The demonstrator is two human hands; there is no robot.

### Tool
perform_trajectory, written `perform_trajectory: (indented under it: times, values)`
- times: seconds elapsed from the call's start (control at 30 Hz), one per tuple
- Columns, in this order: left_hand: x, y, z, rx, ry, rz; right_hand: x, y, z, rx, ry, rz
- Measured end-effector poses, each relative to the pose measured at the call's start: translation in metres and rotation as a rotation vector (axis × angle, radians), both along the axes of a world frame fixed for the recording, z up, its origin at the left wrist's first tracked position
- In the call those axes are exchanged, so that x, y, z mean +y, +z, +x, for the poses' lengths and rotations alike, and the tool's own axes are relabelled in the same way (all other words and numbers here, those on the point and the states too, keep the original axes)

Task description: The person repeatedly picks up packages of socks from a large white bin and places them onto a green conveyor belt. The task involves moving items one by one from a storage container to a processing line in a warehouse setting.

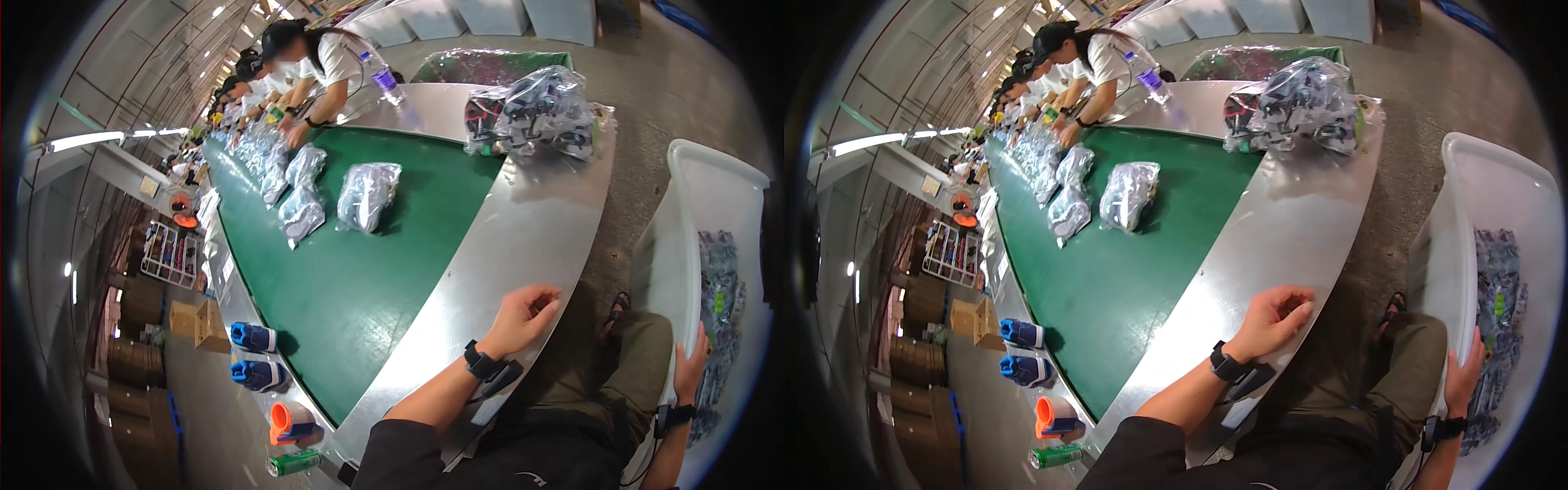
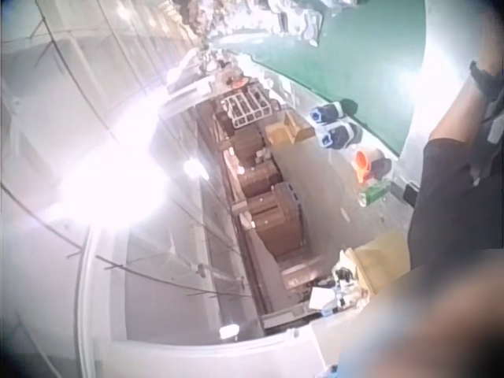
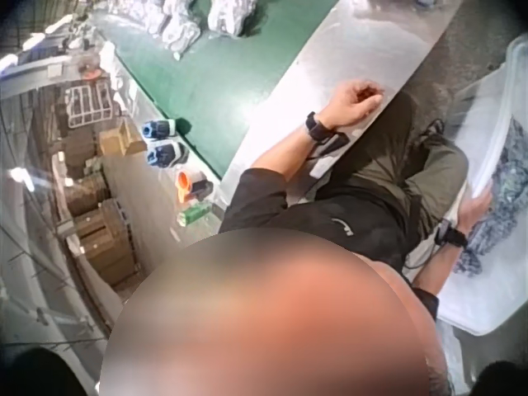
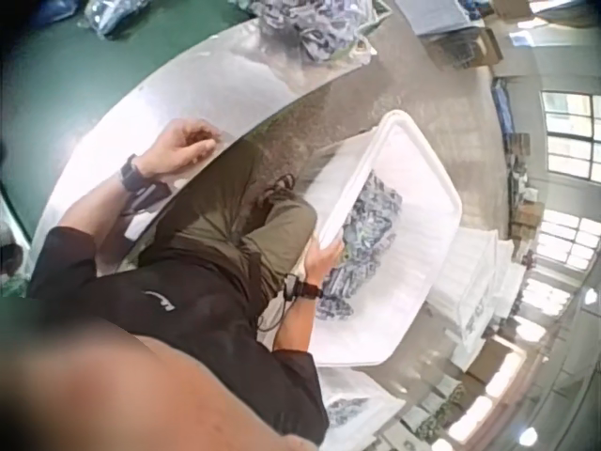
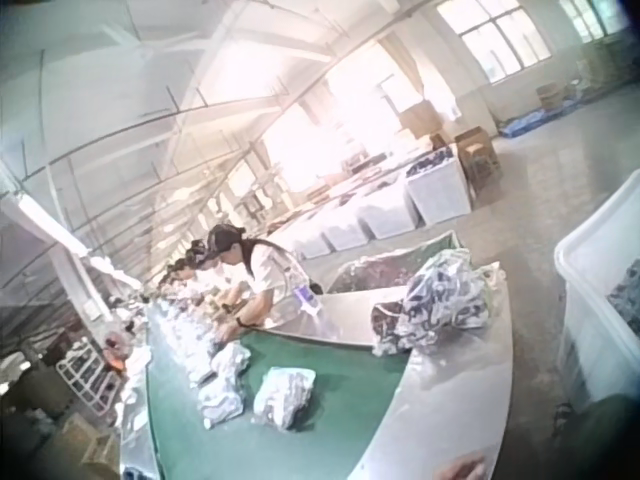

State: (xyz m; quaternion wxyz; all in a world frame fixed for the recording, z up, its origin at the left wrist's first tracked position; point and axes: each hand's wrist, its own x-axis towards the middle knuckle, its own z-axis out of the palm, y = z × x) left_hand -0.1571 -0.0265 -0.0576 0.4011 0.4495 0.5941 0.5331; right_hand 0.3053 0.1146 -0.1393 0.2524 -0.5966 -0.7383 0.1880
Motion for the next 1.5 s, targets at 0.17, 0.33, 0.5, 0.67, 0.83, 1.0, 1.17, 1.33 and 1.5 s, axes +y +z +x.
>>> perform_trajectory:
  times: [0.17, 0.33, 0.5, 0.67, 0.83, 1.0, 1.17, 1.33, 1.5]
  values:
    - [0.0, 0.001, -0.002, 0.006, -0.007, 0.002, 0.002, -0.003, 0.004, -0.001, 0.035, 0.003]
    - [0.0, -0.002, -0.003, 0.004, -0.016, 0.0, 0.002, -0.005, 0.007, 0.027, 0.043, 0.005]
    - [0.0, 0.0, -0.003, 0.004, -0.021, 0.011, 0.003, -0.006, 0.009, -0.001, 0.017, -0.007]
    - [0.0, 0.008, -0.002, -0.013, -0.014, -0.013, 0.001, -0.005, 0.007, 0.012, 0.003, -0.011]
    - [0.0, 0.015, -0.003, 0.026, -0.004, -0.045, -0.001, 0.0, 0.004, 0.035, 0.013, -0.01]
    - [0.0, 0.017, -0.003, 0.015, -0.011, -0.05, -0.002, 0.0, 0.003, 0.019, 0.0, -0.014]
    - [-0.001, 0.017, -0.003, -0.003, -0.015, -0.051, -0.002, 0.001, 0.002, 0.029, -0.006, -0.018]
    - [-0.001, 0.015, -0.003, 0.009, -0.013, -0.055, -0.003, 0.004, 0.001, 0.04, 0.003, -0.023]
    - [-0.002, 0.012, -0.003, 0.037, -0.026, -0.024, -0.003, 0.004, 0.001, 0.046, 0.004, -0.017]
